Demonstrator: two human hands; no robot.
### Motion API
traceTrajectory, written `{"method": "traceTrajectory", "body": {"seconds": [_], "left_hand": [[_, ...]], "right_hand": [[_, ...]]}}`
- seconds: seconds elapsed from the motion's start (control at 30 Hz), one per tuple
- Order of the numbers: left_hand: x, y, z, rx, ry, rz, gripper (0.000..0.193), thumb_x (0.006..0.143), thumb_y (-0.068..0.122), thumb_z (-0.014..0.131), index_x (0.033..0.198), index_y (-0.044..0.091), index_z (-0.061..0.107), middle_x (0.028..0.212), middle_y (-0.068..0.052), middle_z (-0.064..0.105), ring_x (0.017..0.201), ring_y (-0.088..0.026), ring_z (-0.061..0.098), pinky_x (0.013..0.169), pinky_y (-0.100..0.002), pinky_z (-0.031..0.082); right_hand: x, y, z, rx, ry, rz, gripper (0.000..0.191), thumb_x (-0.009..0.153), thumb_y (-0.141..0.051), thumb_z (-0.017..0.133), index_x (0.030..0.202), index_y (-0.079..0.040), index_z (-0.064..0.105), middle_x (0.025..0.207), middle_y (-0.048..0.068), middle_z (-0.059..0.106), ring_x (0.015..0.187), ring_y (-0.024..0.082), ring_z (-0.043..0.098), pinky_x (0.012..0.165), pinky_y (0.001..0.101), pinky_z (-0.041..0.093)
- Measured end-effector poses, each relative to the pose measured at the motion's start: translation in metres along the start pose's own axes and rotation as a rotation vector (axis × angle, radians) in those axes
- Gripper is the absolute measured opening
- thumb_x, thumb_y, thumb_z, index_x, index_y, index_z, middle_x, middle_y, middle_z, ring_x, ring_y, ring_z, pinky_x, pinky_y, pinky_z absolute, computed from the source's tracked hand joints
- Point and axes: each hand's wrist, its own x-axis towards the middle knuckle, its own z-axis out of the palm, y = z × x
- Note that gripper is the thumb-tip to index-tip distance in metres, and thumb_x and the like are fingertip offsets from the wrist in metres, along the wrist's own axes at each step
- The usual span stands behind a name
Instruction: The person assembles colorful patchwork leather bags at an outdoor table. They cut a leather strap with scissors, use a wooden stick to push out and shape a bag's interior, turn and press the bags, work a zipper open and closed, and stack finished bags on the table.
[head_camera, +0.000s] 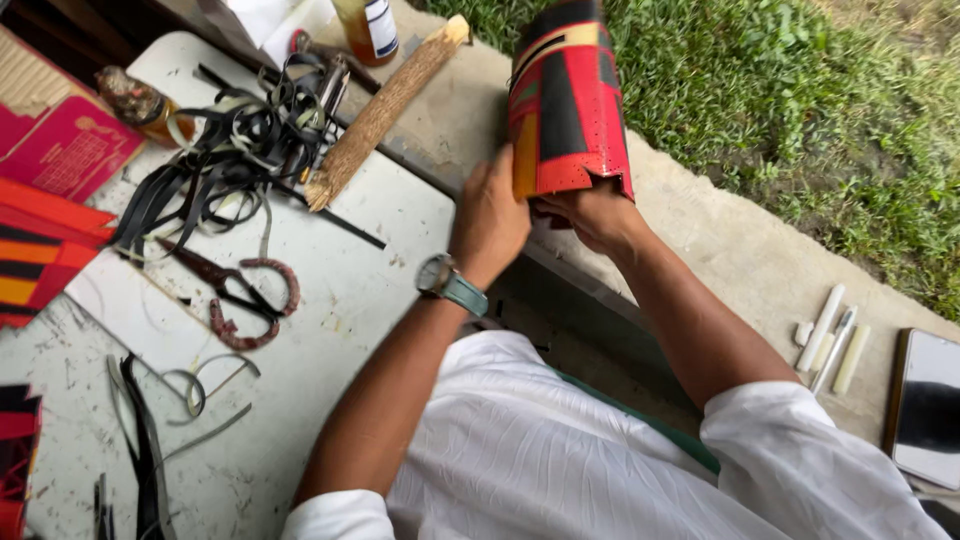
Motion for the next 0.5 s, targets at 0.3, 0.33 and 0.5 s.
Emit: {"method": "traceTrajectory", "body": {"seconds": [0.3,0.33,0.5], "left_hand": [[-0.015,-0.04,-0.026,0.063,0.025,0.088,0.058,0.083,-0.002,0.066,0.139,0.007,0.056,0.107,-0.023,0.067,0.1,-0.048,0.063,0.083,-0.053,0.051],[-0.018,-0.041,-0.021,0.07,0.044,0.103,0.054,0.087,-0.002,0.065,0.139,0.008,0.055,0.109,-0.022,0.067,0.101,-0.047,0.064,0.084,-0.052,0.052],[-0.004,-0.05,-0.015,0.133,0.092,0.225,0.047,0.096,-0.005,0.059,0.142,0.009,0.057,0.111,-0.02,0.064,0.099,-0.043,0.066,0.082,-0.048,0.055]], "right_hand": [[0.055,0.026,0.013,-1.05,0.197,-0.523,0.034,0.097,-0.022,0.065,0.128,-0.01,0.061,0.122,0.012,0.064,0.108,0.027,0.06,0.086,0.0398,0.049],[0.054,0.025,0.013,-1.091,0.195,-0.538,0.036,0.096,-0.024,0.064,0.13,-0.01,0.06,0.125,0.013,0.063,0.111,0.028,0.059,0.089,0.0406,0.048],[0.053,0.023,0.009,-1.175,0.179,-0.584,0.049,0.096,-0.033,0.063,0.139,-0.01,0.055,0.14,0.015,0.056,0.128,0.033,0.051,0.102,0.0443,0.042]]}}
